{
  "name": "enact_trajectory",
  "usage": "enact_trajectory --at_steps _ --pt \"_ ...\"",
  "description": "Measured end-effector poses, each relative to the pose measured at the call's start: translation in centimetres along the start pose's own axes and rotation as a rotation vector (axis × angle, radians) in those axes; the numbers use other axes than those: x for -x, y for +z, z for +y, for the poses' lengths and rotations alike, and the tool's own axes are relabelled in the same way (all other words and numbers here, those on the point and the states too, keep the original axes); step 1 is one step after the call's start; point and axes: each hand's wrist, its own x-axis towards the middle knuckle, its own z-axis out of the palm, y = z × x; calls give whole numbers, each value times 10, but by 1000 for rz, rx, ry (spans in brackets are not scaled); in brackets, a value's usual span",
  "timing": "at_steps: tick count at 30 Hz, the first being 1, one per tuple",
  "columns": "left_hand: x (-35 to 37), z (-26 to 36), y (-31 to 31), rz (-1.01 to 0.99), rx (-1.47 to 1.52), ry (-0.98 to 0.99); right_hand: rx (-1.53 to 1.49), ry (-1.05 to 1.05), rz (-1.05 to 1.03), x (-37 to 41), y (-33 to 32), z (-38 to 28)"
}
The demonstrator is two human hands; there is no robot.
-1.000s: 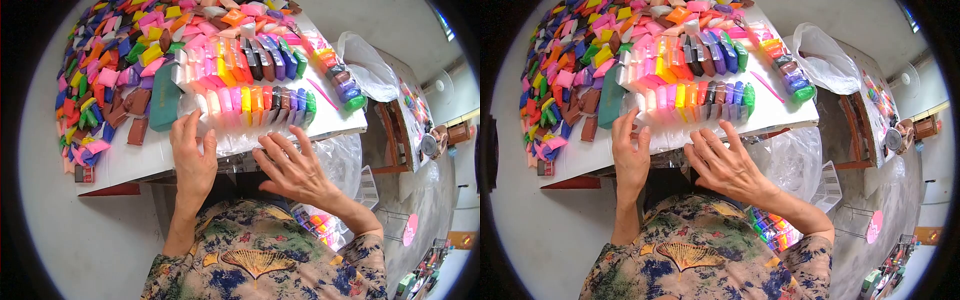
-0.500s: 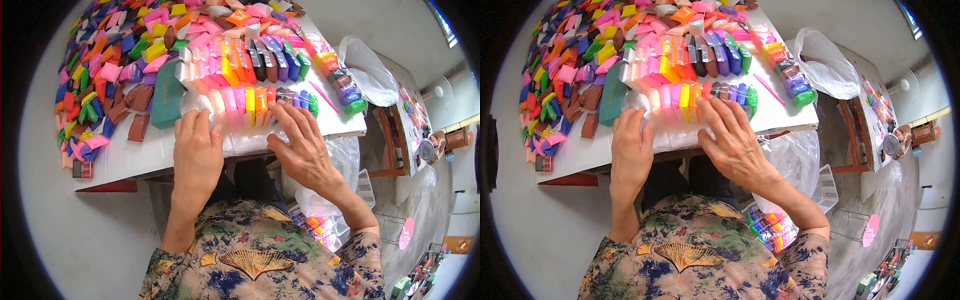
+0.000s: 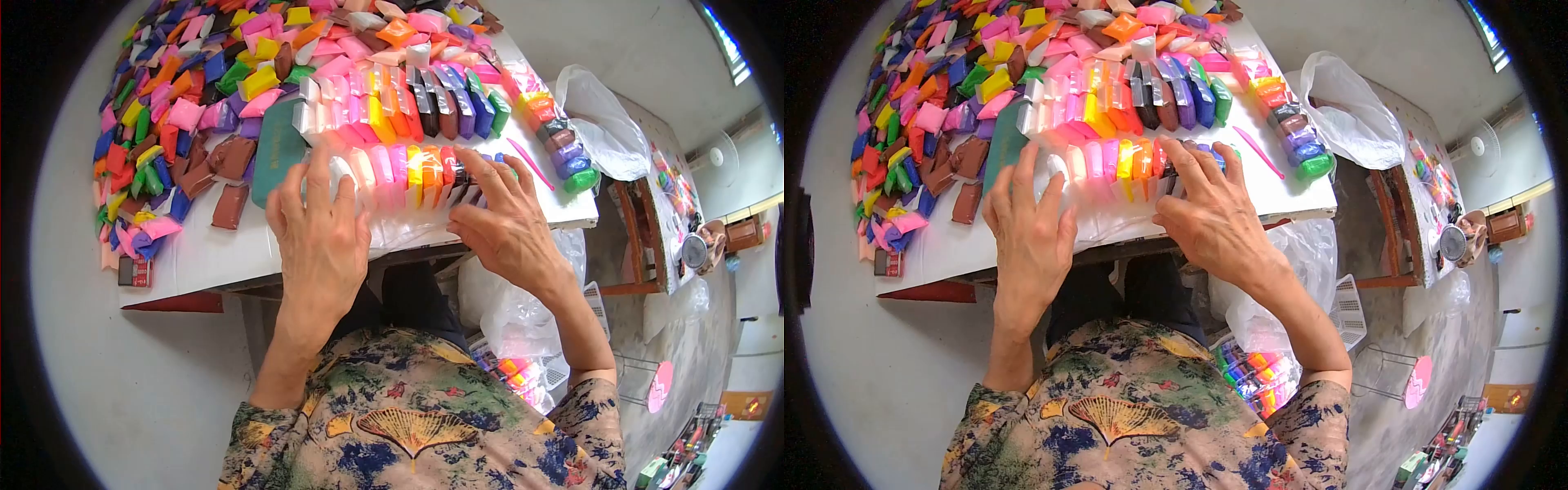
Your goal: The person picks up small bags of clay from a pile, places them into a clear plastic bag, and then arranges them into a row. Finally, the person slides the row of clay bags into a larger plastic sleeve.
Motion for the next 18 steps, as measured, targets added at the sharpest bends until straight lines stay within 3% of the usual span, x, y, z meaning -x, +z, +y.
enact_trajectory --at_steps 7,18 --pt "-3 -15 8 -19 95 167 -38 0 28 -2 2 5" --pt "-20 -25 -17 -166 452 161 -67 28 85 -6 -3 8"
